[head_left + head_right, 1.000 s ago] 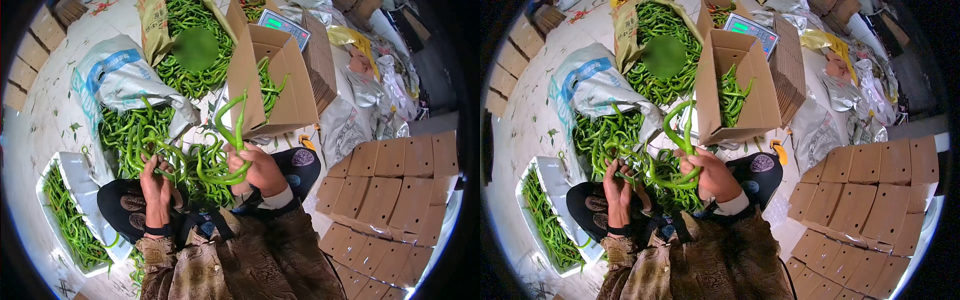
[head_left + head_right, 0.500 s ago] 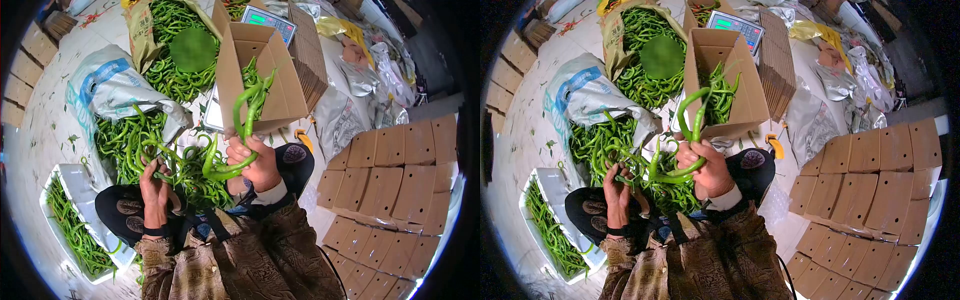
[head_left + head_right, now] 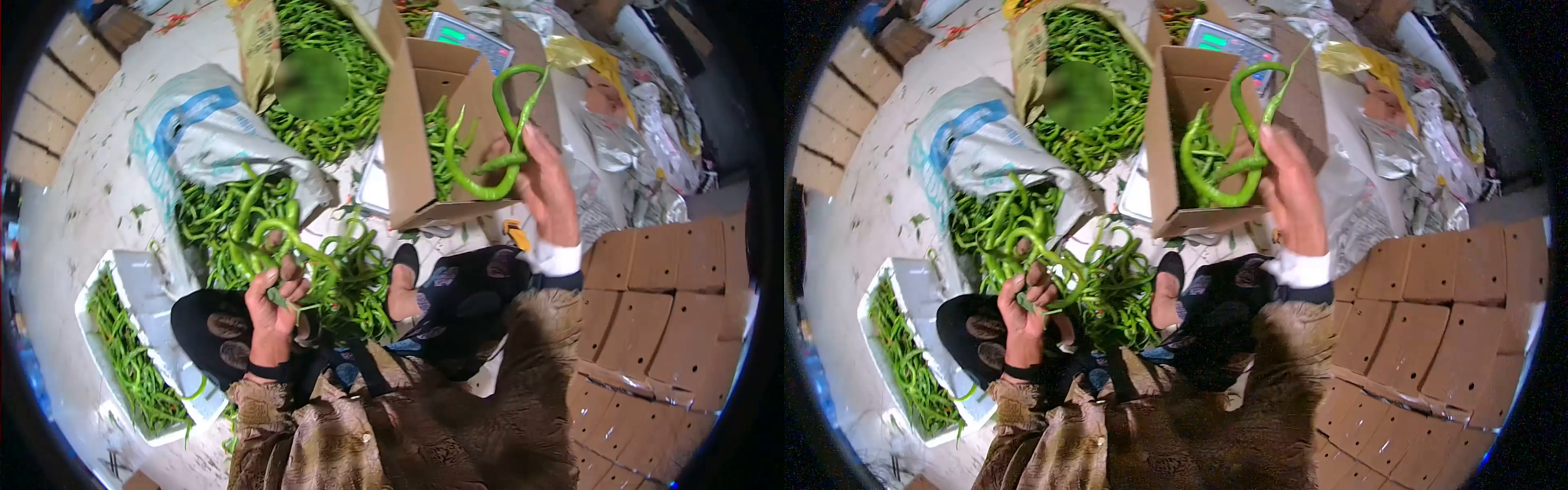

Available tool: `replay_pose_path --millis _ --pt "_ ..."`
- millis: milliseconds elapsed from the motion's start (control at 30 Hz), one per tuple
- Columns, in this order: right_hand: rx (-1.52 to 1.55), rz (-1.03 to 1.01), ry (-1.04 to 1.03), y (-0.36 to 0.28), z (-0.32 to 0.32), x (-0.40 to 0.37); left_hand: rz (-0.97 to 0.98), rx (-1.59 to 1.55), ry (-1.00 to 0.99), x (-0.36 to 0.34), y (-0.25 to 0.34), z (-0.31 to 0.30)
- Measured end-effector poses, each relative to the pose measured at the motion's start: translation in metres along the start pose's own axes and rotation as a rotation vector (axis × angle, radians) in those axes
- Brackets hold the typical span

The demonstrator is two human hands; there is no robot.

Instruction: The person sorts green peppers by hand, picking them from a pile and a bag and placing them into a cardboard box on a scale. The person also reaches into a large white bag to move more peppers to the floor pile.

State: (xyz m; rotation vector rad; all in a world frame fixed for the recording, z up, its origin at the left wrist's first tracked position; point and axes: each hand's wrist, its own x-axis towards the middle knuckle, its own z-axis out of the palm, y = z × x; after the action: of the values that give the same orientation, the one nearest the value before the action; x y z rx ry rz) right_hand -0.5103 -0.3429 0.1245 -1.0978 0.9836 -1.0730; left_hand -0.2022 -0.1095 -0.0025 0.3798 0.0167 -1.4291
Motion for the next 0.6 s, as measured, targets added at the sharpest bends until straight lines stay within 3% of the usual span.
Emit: replay_pose_path --millis 33,100,133,233,267,300,367,400,467,500,567,600 --pt "0.013 0.009 -0.020 0.003 -0.002 0.003 -0.023 -0.043 -0.035 -0.001 0.001 0.003" --pt "-1.065 -0.531 0.302 0.008 -0.003 0.008 -0.059 -0.141 -0.075 -0.002 0.002 0.006" --pt "-0.777 -0.277 0.163 -0.013 0.036 -0.023 -0.076 -0.158 -0.077 -0.003 0.003 0.008" --pt "-0.751 -0.120 -0.361 0.016 0.069 -0.068 -0.103 -0.230 -0.067 -0.005 0.001 0.004" --pt "-0.714 -0.485 -0.519 0.056 0.068 -0.071 -0.103 -0.230 -0.061 -0.004 0.002 0.002" --pt "-0.599 -0.335 -0.518 0.058 0.095 -0.091 -0.126 -0.290 -0.129 -0.004 0.002 0.001" --pt "-0.691 -0.141 -0.620 0.085 0.110 -0.112 -0.140 -0.385 -0.203 -0.005 0.003 -0.003" --pt "-0.732 0.050 -0.571 0.098 0.116 -0.124 -0.146 -0.383 -0.200 -0.006 0.005 -0.002" --pt "-0.489 0.457 -0.429 0.118 0.124 -0.141 -0.066 -0.395 -0.178 -0.007 0.008 0.003" --pt "-0.496 0.459 -0.433 0.128 0.127 -0.148 -0.067 -0.406 -0.182 -0.007 0.008 0.005" --pt "0.232 0.622 -0.402 0.146 0.136 -0.159 -0.079 -0.406 -0.189 -0.008 0.006 0.006" --pt "0.230 0.621 -0.400 0.155 0.142 -0.159 -0.099 -0.399 -0.199 -0.007 0.005 0.006"
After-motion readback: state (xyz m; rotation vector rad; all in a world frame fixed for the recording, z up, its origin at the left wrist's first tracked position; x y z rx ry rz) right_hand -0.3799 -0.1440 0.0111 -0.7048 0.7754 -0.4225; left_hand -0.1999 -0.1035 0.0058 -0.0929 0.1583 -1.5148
